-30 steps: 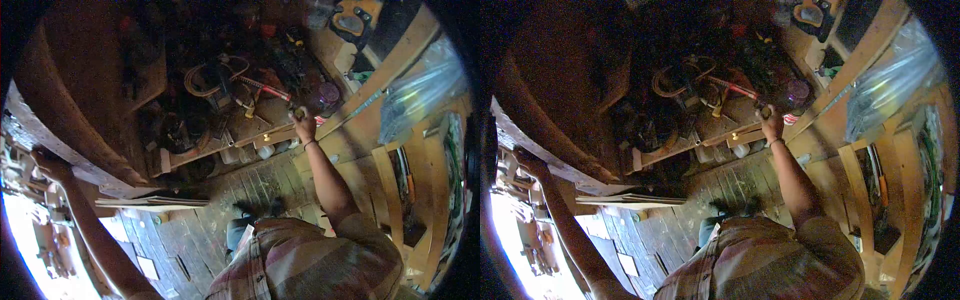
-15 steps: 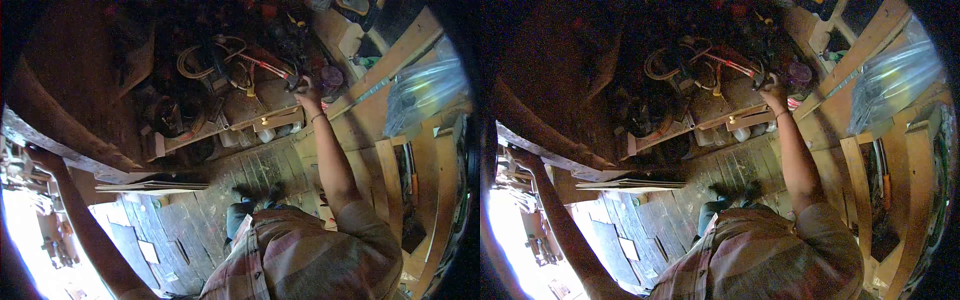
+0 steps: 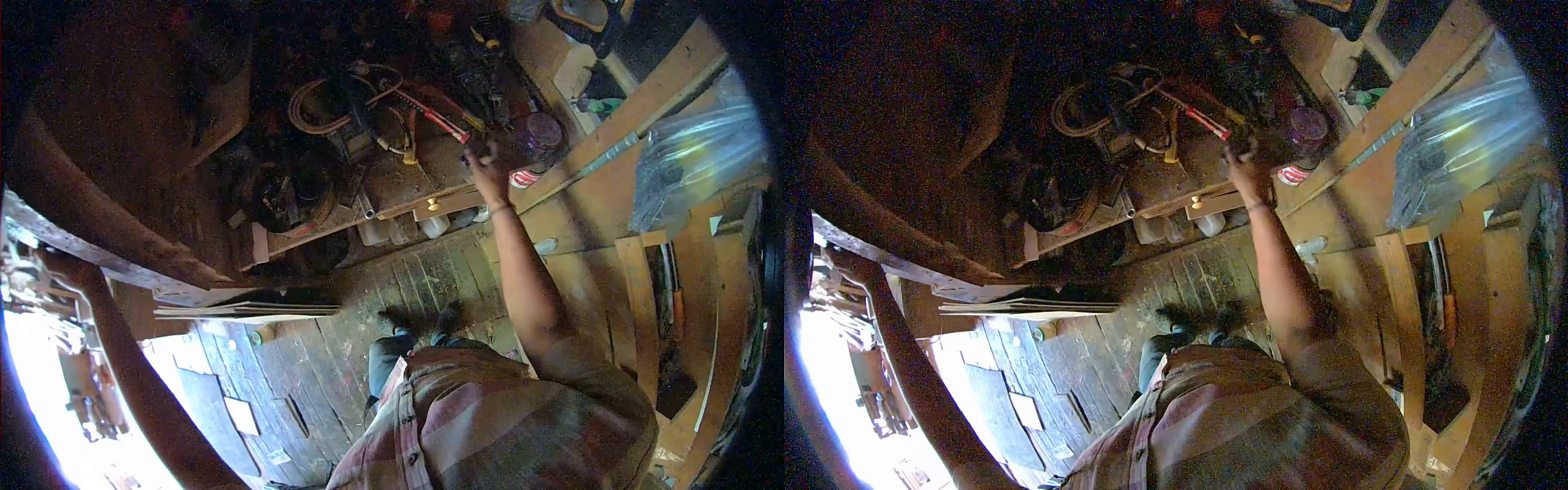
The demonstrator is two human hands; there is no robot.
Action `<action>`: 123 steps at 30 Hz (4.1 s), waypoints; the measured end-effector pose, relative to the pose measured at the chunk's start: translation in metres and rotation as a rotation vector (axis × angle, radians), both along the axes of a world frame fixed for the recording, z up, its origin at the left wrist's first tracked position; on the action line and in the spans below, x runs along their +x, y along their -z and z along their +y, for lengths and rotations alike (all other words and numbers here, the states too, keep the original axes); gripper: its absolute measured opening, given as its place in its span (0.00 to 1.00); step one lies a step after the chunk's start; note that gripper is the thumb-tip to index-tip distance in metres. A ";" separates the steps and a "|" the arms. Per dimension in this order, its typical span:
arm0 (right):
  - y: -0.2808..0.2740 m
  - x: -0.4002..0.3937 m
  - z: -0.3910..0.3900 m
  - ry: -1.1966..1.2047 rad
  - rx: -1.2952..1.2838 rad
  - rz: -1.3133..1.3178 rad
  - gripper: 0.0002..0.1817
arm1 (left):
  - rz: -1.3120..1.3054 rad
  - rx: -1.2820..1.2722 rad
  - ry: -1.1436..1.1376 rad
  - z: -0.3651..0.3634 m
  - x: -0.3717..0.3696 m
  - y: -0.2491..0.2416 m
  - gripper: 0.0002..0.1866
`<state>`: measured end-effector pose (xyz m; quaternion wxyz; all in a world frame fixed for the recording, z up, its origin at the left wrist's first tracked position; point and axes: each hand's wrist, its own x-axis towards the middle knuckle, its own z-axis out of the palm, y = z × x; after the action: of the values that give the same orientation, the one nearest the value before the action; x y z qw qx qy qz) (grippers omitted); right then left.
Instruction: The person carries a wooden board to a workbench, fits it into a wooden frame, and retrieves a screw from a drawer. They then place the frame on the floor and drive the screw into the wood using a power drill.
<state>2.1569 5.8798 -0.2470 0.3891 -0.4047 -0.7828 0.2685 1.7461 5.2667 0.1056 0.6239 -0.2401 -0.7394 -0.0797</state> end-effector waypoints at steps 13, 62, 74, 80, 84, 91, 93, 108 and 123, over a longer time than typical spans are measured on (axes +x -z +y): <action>-0.012 -0.060 -0.077 -0.377 -0.541 -0.189 0.25 | -0.066 0.009 0.060 -0.028 -0.023 0.000 0.34; -0.015 0.062 -0.091 -0.755 -1.313 0.663 0.19 | -0.051 -0.012 0.029 0.012 0.009 -0.019 0.30; 0.057 0.049 -0.069 -0.402 -1.447 0.516 0.16 | 0.021 0.058 0.074 0.023 0.007 -0.013 0.19; 0.093 -0.011 -0.062 -0.392 -1.075 -0.211 0.23 | -0.039 0.029 0.044 0.047 0.032 -0.022 0.14; 0.109 -0.010 -0.063 -0.349 -0.792 -0.376 0.36 | -0.201 0.128 0.168 0.049 0.034 -0.023 0.16; 0.087 0.024 -0.087 -0.364 -0.598 -0.400 0.34 | -0.150 0.179 0.108 0.061 0.036 -0.019 0.12; 0.101 0.031 -0.097 -0.294 -0.465 -0.365 0.34 | -0.304 0.217 -0.009 0.069 0.048 -0.022 0.11; 0.061 0.128 -0.142 -0.179 -1.243 -0.145 0.19 | -0.121 0.102 0.088 0.050 0.030 -0.015 0.13; 0.042 0.175 -0.180 -0.213 -1.377 0.042 0.11 | -0.093 0.070 0.030 0.024 -0.011 -0.019 0.14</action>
<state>2.3323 5.6999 -0.2885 0.0306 -0.4751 -0.4620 0.7483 1.7348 5.2904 0.1241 0.5958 -0.2251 -0.7605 -0.1261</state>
